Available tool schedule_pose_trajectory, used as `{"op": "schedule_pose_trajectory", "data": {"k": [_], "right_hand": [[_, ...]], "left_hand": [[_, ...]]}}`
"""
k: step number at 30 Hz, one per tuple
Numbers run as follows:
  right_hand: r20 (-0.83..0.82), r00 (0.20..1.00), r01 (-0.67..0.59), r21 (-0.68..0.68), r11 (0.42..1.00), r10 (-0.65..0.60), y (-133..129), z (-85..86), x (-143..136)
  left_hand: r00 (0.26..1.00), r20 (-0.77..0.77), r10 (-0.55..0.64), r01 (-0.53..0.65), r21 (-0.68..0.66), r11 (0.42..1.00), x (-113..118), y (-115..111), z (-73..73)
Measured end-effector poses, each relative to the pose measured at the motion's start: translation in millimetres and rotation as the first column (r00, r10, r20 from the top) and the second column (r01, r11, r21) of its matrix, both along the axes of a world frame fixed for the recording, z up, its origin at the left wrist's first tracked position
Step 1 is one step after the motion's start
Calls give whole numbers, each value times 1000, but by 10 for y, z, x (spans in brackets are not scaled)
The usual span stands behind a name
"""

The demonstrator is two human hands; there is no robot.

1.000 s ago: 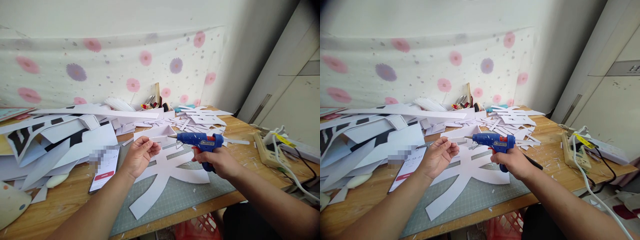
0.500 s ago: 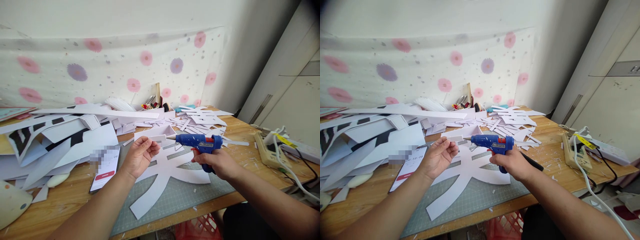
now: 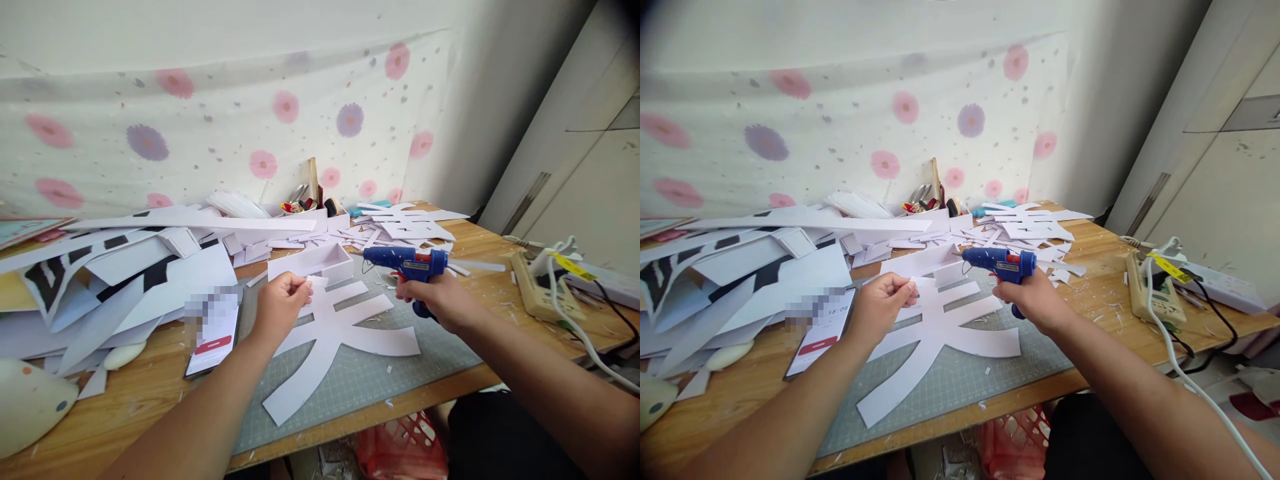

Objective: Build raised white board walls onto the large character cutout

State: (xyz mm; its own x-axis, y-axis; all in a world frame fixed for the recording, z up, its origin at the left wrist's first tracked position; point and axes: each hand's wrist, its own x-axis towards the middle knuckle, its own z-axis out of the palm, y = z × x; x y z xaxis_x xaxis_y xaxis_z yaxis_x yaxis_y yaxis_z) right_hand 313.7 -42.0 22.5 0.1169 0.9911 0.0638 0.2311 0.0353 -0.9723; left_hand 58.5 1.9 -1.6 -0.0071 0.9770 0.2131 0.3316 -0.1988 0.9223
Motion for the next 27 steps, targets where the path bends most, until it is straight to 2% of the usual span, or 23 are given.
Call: {"op": "schedule_pose_trajectory", "data": {"k": [4,7,9,18,23,27], "right_hand": [[-6,1000,30,-6,1000,-30,39,-7,58],[-26,1000,17,-11,1000,-17,53,-1,70],[-52,999,6,10,1000,-5,64,9,77],[-120,992,-30,69,997,38,53,94,167],[-79,996,-31,69,997,36,-17,145,213],[-115,993,-19,67,998,26,-39,163,225]], "left_hand": [[935,-342,95,-72,78,994,37,79,-65],[811,-568,140,-107,92,990,96,149,-36],[742,-655,143,-132,67,989,148,192,-14],[659,-733,166,-193,48,980,330,348,5],[624,-763,165,-207,42,977,360,395,63],[589,-789,174,-216,53,975,379,395,115]]}}
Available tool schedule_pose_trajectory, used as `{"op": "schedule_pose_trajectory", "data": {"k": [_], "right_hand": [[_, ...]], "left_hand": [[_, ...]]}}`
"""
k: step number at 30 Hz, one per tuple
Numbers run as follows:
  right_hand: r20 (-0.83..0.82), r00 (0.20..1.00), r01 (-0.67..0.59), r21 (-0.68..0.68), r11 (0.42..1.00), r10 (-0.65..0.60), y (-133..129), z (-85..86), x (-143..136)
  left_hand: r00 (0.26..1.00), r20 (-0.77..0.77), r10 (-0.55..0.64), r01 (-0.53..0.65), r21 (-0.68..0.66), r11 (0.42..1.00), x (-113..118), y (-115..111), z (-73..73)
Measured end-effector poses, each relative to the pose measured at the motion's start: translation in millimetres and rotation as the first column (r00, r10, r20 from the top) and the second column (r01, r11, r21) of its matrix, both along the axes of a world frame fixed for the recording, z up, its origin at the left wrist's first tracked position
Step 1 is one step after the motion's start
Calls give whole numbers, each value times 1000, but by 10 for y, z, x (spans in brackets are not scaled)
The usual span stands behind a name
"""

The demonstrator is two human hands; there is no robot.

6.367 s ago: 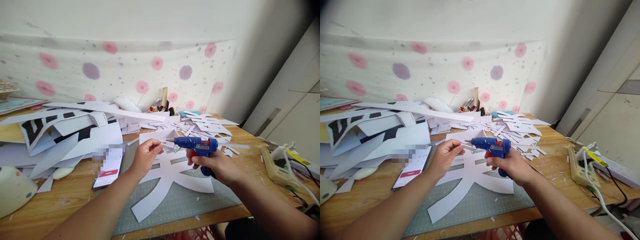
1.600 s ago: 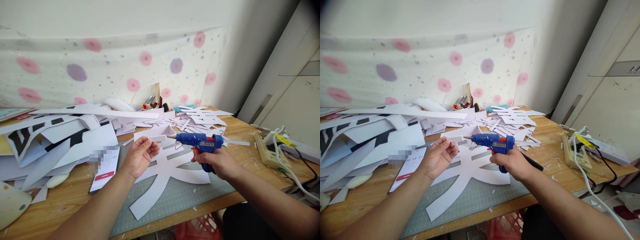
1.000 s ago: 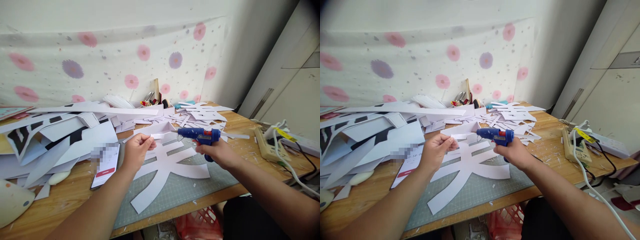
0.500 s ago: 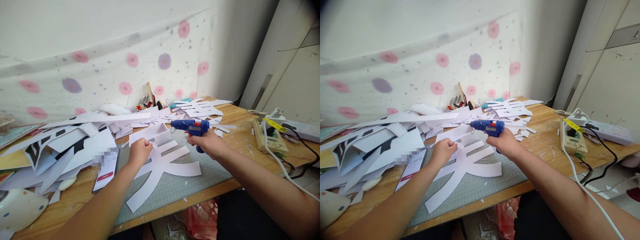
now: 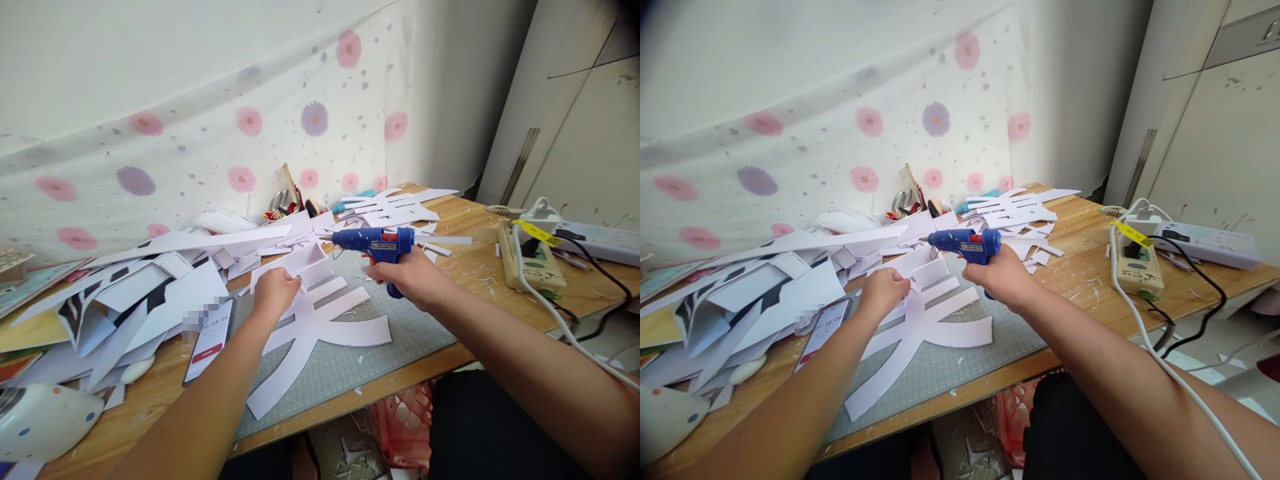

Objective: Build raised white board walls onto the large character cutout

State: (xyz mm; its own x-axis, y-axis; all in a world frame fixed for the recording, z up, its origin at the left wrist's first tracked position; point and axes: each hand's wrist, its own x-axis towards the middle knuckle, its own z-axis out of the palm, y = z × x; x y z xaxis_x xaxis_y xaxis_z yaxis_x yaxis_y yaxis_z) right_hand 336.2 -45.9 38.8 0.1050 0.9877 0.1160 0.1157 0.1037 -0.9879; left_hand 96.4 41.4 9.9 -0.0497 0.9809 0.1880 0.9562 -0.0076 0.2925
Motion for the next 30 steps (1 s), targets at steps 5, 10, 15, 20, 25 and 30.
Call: {"op": "schedule_pose_trajectory", "data": {"k": [5,10,15,20,25,30], "right_hand": [[21,1000,0,-17,1000,1,-1,5,-15],[21,1000,-10,-18,1000,10,18,-17,-15],[-4,1000,-15,8,1000,15,48,-61,8],[9,1000,-5,-11,1000,5,52,-40,-11],[-7,1000,-8,-23,1000,8,58,-21,-34],[-15,1000,0,-26,1000,0,45,-28,-42]], "left_hand": [[999,-40,-6,6,12,1000,67,-10,32],[997,-64,-32,34,29,999,99,-13,9],[995,-59,-74,79,75,994,73,-44,-70],[982,-55,-181,187,144,972,14,-68,-136],[968,-23,-250,250,165,954,-47,-52,-161],[962,-20,-274,273,175,946,-49,-45,-177]]}}
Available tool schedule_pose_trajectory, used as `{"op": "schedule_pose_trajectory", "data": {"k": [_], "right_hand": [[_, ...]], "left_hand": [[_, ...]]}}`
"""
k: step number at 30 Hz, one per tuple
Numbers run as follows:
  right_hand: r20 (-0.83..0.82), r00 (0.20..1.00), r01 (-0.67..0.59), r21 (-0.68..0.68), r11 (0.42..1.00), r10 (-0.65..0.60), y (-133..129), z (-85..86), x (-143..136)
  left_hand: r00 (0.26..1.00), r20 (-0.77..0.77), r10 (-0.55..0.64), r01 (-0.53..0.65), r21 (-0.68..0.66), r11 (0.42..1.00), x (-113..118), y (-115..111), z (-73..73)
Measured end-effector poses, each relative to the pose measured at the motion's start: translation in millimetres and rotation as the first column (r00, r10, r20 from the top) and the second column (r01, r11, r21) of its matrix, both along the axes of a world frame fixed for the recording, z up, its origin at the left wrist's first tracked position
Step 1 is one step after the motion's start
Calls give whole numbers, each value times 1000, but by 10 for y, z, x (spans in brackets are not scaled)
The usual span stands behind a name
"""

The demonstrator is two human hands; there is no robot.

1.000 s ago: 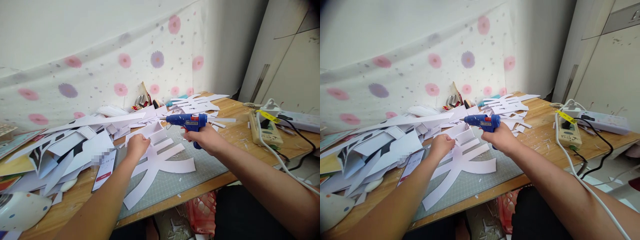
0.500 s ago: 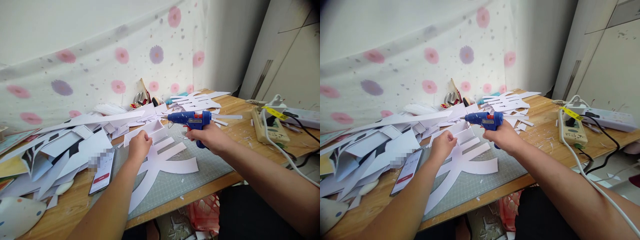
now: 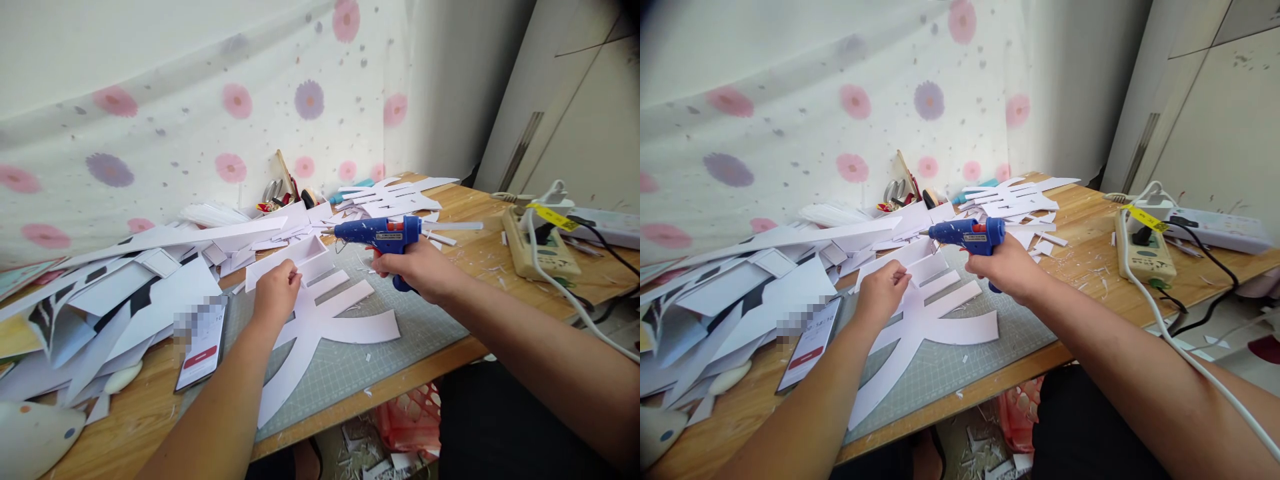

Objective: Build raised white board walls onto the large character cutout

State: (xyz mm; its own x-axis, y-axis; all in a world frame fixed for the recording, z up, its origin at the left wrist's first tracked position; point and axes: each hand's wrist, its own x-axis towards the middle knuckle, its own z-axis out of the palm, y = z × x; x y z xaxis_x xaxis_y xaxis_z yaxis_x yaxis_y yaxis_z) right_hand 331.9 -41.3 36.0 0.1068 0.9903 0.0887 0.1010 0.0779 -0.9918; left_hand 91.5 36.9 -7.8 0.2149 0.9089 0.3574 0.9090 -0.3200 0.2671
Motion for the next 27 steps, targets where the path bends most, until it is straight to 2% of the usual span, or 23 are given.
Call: {"op": "schedule_pose_trajectory", "data": {"k": [14,27], "right_hand": [[-13,1000,-11,27,1000,12,18,-31,12],[28,999,-22,45,999,21,-8,4,35]], "left_hand": [[996,75,51,-47,-45,998,20,-15,7],[994,108,15,-14,-8,1000,-1,-3,-16]]}}
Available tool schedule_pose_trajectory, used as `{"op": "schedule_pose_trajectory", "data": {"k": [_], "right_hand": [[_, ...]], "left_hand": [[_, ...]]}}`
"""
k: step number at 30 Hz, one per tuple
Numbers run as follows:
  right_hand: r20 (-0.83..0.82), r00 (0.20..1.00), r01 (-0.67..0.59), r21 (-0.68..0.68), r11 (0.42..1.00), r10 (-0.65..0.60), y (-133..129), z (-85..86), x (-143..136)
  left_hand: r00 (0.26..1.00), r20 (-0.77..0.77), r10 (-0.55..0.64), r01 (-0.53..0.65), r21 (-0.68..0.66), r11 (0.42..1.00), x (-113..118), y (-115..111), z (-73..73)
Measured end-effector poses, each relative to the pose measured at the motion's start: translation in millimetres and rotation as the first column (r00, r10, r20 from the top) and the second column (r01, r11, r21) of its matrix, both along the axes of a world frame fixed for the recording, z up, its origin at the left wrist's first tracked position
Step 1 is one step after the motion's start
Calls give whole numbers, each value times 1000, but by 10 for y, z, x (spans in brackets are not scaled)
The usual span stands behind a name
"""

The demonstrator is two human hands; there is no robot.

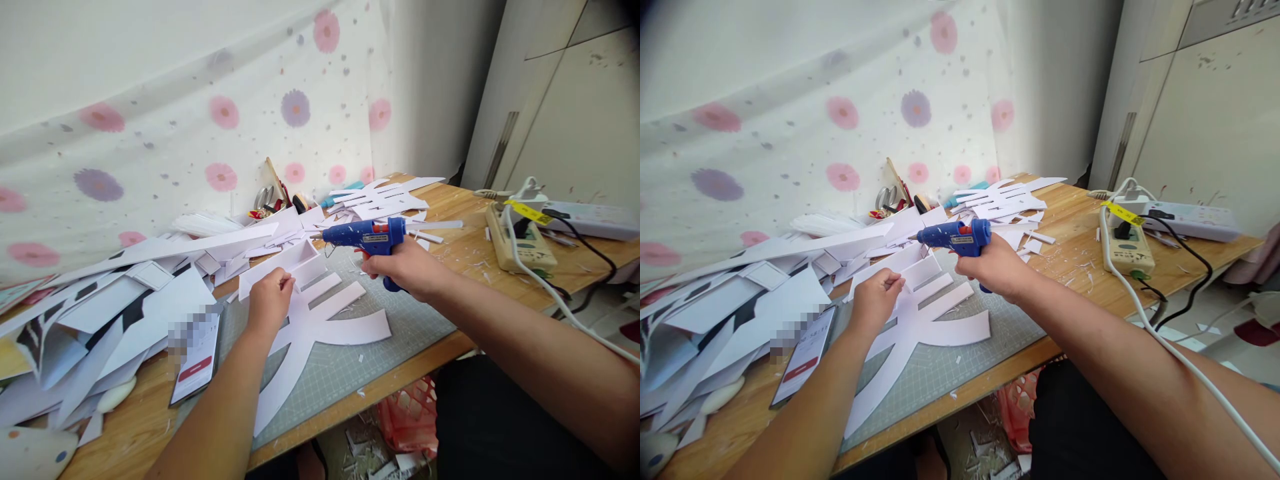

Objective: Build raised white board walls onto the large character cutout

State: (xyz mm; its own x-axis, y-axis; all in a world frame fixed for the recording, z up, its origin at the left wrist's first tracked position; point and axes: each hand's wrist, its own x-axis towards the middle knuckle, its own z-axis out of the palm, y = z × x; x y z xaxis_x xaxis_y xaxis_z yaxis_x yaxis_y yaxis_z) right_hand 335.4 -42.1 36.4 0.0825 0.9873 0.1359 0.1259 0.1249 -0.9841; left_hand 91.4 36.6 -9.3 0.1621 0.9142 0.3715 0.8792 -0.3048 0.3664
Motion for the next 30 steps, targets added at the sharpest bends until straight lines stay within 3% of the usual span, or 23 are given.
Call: {"op": "schedule_pose_trajectory", "data": {"k": [6,17,25,30], "right_hand": [[10,1000,-1,-8,1000,1,-18,23,-7],[24,1000,-1,-18,1000,1,-22,25,2],[21,1000,0,-1,1000,0,-26,32,10],[5,1000,-18,1,1000,18,-20,25,16]], "left_hand": [[998,-65,12,-12,2,1000,11,3,-1],[928,-369,40,15,143,990,43,-47,16],[875,-470,114,-40,165,986,55,-101,28],[873,-477,97,-5,191,982,70,-126,6]]}}
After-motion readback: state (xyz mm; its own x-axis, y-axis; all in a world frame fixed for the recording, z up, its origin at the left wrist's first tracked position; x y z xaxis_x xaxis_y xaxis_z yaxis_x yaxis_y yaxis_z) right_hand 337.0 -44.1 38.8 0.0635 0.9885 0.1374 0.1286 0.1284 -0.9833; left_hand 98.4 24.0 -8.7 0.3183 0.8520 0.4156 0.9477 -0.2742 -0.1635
